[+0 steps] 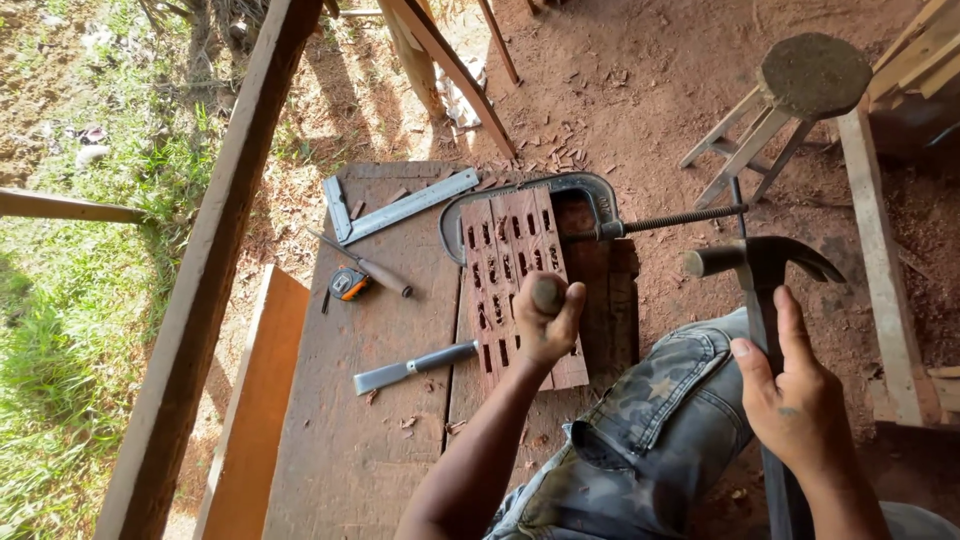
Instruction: Use a hammer and chisel to carve repetitive patterns into a wooden block secured by a C-clamp.
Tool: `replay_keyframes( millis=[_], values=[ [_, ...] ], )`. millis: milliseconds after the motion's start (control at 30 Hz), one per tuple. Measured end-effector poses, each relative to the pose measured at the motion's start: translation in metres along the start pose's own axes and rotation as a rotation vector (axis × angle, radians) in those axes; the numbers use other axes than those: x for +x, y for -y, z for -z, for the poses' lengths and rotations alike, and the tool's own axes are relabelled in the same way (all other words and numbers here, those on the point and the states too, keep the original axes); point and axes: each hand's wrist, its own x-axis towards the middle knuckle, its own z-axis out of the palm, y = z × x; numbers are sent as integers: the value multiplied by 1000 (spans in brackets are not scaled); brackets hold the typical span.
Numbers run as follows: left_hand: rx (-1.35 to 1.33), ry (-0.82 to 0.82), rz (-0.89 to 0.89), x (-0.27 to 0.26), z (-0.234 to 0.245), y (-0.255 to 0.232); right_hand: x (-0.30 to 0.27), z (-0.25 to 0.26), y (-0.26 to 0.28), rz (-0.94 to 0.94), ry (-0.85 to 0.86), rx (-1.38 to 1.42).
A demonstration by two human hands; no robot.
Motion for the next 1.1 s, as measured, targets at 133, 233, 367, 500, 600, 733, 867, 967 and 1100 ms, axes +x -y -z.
replay_keyframes(
  millis=[133,233,367,500,600,733,867,967,1100],
  values=[
    [-126,99,151,-2,7,-12,0,-2,0,15,-41,23],
    [-127,31,105,7,12,-18,-2,-2,-2,7,-55,22],
    [-138,8,-6,-3,5,8,-3,-4,-3,45,-85,24],
    [-174,77,27,-17,10,-8,-3,-4,-3,17,-84,13],
    [-207,139,101,-11,14,-16,-2,-4,-4,32,-88,22],
    [-321,61,44,9,14,-9,-3,-4,-3,80,-93,53],
    [-186,82,-68,-4,4,27,-3,-5,-4,44,-85,26],
    [-213,144,-92,-18,6,5,-3,-5,-4,10,-84,9],
    [-333,209,155,-15,19,-10,-5,-7,-7,37,-98,-13]
  ],
)
